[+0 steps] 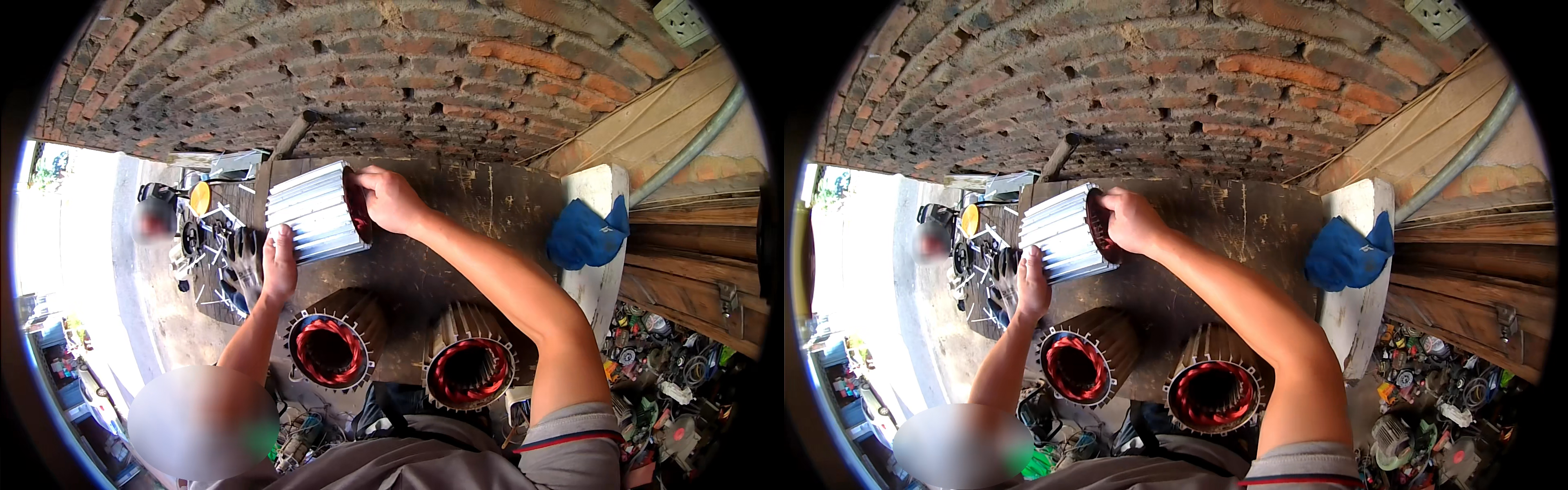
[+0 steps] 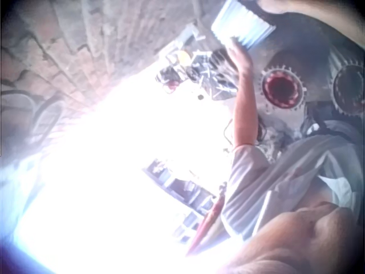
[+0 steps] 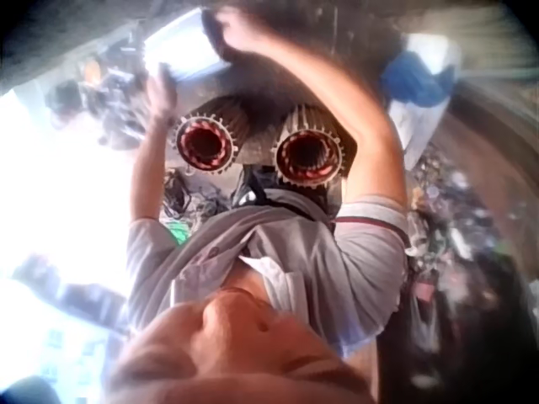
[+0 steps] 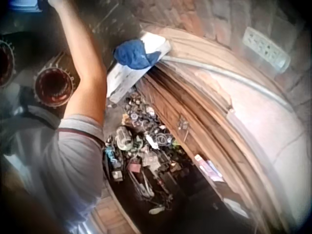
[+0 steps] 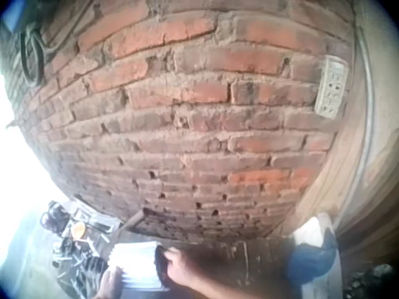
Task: The person assembles cylindrical motor stators by inserting metal laminated cores into copper-wound coils on a workbench. They then move to a cluttered area, sit on a chair, and use a knife to cut a strip of white tape on a cutting mat.
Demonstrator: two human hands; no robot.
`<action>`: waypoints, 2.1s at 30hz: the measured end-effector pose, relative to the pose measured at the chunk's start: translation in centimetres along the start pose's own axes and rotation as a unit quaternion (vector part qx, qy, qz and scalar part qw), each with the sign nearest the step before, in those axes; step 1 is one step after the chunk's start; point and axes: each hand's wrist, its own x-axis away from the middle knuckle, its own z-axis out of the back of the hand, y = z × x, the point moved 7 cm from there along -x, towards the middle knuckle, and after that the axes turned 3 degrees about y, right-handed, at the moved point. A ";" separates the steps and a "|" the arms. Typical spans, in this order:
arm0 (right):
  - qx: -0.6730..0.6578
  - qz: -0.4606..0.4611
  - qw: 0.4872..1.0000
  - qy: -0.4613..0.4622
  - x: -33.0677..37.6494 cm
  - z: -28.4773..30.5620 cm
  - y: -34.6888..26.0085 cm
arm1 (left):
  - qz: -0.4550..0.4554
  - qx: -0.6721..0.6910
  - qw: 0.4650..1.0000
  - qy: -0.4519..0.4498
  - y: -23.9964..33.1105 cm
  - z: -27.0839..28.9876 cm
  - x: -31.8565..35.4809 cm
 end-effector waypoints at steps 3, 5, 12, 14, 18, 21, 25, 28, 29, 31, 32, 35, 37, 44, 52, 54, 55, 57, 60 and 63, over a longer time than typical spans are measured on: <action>-0.055 0.015 0.996 0.068 1.4 1.3 -2.4 | 0.012 -0.024 0.999 0.023 0.0 0.4 0.3; -0.064 0.007 0.997 0.051 2.2 0.4 -3.2 | 0.014 -0.018 1.000 0.008 -0.1 0.2 0.2; -0.243 -0.128 0.962 -0.012 3.6 -1.0 -1.8 | 0.008 -0.006 1.000 -0.012 0.3 -0.3 0.0; -0.217 -0.136 0.966 -0.029 4.6 -0.9 -2.2 | 0.011 -0.015 1.000 0.002 -0.7 0.7 0.2; -0.134 -0.058 0.989 -0.011 4.9 -1.0 -3.2 | -0.001 -0.020 1.000 0.012 -0.1 0.0 0.1; -0.011 -0.018 0.999 -0.027 4.9 -0.9 -3.5 | -0.006 -0.024 1.000 -0.017 -0.1 0.1 -0.2; 0.015 0.016 0.999 0.026 4.9 3.4 -4.7 | 0.027 -0.007 1.000 -0.002 0.3 -0.1 0.2; -0.121 -0.088 0.975 0.164 8.7 11.6 -4.9 | 0.029 -0.017 0.999 -0.019 0.7 0.0 -0.1; -0.135 -0.084 0.966 0.205 11.1 14.2 -6.1 | 0.033 -0.019 0.999 -0.032 0.5 0.5 -0.3; -0.151 -0.144 0.946 0.249 17.7 17.9 -6.9 | 0.012 -0.029 0.997 -0.072 1.2 -0.4 -0.9; -0.151 -0.169 0.936 0.270 20.9 18.7 -7.9 | 0.000 -0.033 0.996 -0.080 3.1 -0.8 -0.6; -0.131 -0.253 0.899 0.333 30.9 18.2 -8.8 | -0.023 -0.081 0.986 -0.142 5.7 -3.5 -0.7; -0.152 -0.292 0.868 0.372 36.5 16.5 -8.8 | -0.066 -0.150 0.970 -0.180 8.8 -7.6 -0.1; -0.187 -0.356 0.805 0.438 45.5 9.7 -9.3 | -0.219 -0.571 0.741 -0.279 9.7 -16.4 2.9; -0.172 -0.401 0.769 0.468 51.3 6.4 -10.0 | -0.215 -0.639 0.669 -0.311 7.7 -18.2 6.3; -0.168 -0.400 0.769 0.469 52.0 5.9 -10.6 | -0.271 -0.634 0.661 -0.297 7.2 -18.6 7.2; -0.167 -0.400 0.768 0.471 52.4 5.6 -10.9 | -0.299 -0.630 0.655 -0.291 7.3 -18.8 7.8; -0.173 -0.397 0.761 0.483 53.9 4.8 -10.4 | -0.266 -0.649 0.657 -0.277 8.2 -19.1 7.9; -0.177 -0.429 0.725 0.508 56.9 4.6 -11.2 | -0.191 -0.649 0.680 -0.284 8.4 -20.5 8.8; -0.156 -0.411 0.750 0.494 60.0 4.2 -10.1 | -0.272 -0.621 0.673 -0.296 10.2 -20.6 10.3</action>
